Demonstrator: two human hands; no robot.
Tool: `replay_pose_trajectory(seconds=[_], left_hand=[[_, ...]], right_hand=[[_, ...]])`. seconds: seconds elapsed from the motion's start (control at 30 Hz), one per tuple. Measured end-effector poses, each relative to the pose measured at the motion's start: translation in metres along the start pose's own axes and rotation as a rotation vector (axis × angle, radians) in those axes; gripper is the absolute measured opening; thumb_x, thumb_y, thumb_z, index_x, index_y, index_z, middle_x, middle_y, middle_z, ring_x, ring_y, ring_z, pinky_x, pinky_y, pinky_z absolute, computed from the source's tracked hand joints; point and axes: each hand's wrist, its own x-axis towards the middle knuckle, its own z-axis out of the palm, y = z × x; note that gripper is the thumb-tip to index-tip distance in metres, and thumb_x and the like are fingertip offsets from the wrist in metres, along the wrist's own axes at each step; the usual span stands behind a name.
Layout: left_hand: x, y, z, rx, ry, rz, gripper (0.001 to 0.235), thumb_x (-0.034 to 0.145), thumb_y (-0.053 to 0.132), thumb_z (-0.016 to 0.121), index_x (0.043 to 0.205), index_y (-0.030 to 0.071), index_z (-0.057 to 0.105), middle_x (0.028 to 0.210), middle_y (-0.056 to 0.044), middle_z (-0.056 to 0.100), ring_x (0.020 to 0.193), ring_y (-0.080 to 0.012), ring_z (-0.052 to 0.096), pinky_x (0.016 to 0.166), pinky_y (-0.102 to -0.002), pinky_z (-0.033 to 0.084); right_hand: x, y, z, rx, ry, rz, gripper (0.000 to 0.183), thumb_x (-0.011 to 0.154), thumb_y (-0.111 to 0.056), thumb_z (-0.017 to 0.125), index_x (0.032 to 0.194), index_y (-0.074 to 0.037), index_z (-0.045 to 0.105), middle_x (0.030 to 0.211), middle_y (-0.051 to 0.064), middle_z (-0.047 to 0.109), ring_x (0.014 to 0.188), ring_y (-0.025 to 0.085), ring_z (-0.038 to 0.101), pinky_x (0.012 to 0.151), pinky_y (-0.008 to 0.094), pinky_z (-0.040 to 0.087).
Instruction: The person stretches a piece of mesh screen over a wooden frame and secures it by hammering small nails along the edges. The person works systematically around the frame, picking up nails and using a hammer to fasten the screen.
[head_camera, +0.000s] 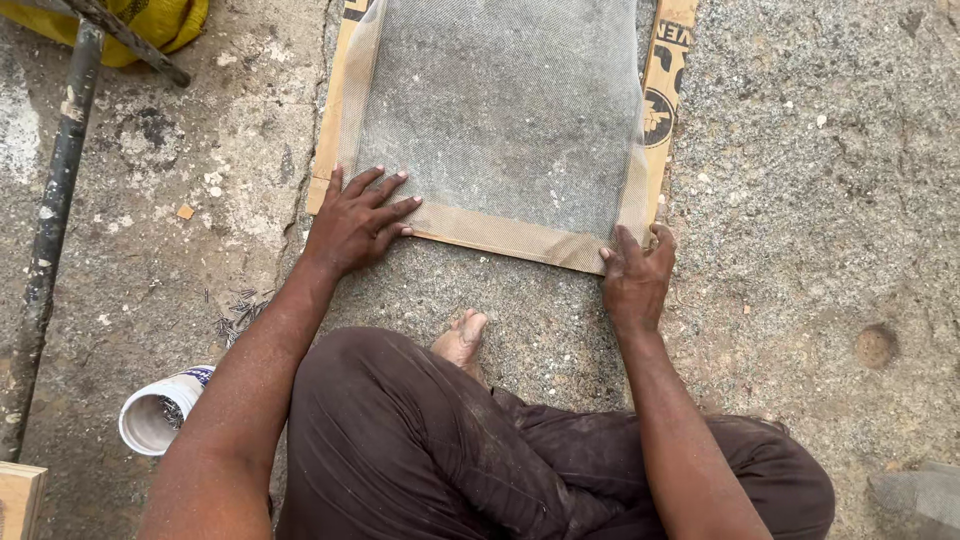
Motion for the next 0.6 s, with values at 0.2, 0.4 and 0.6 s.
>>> replay_pose_trajectory(seconds=[0.2,0.4,0.6], left_hand=[[-0.007,0.005,-0.007,-0.051,0.044,-0.169,0.036,0.092,0.047,0.07,0.128,0.041,0.071,0.16,0.002,0.044,0.153,-0.029,0.027,0.121,-0.071,0.011],[-0.006,-0.003,-0.014,-0.16,0.05,-0.376,0.056,0.072,0.06,0.082,0.125,0.047,0.069,0.17,-0.002,0.023,0.156,-0.0355,0.011,0.123,-0.063,0.012],[0.01,-0.005,-0.019,-0.295,-0.052,-0.507,0.071,0.069,0.067,0.085,0.134,0.048,0.064,0.174,0.0,0.012,0.159,-0.0328,0.005,0.124,-0.063,0.008]], right_hand=[[-0.019,0.021,0.033,-0.081,0.026,-0.227,0.021,0.105,-0.019,0.07,0.124,-0.024,0.079,0.151,0.013,0.052,0.131,0.034,0.053,0.109,0.043,0.055],[-0.026,0.011,0.039,-0.025,0.003,-0.21,0.035,0.101,-0.035,0.073,0.129,-0.015,0.074,0.151,0.021,0.049,0.141,0.039,0.046,0.114,0.052,0.049],[-0.028,0.0,0.026,-0.009,-0.031,-0.149,0.05,0.093,-0.045,0.077,0.13,-0.012,0.071,0.15,0.025,0.046,0.14,0.042,0.041,0.112,0.055,0.043]])
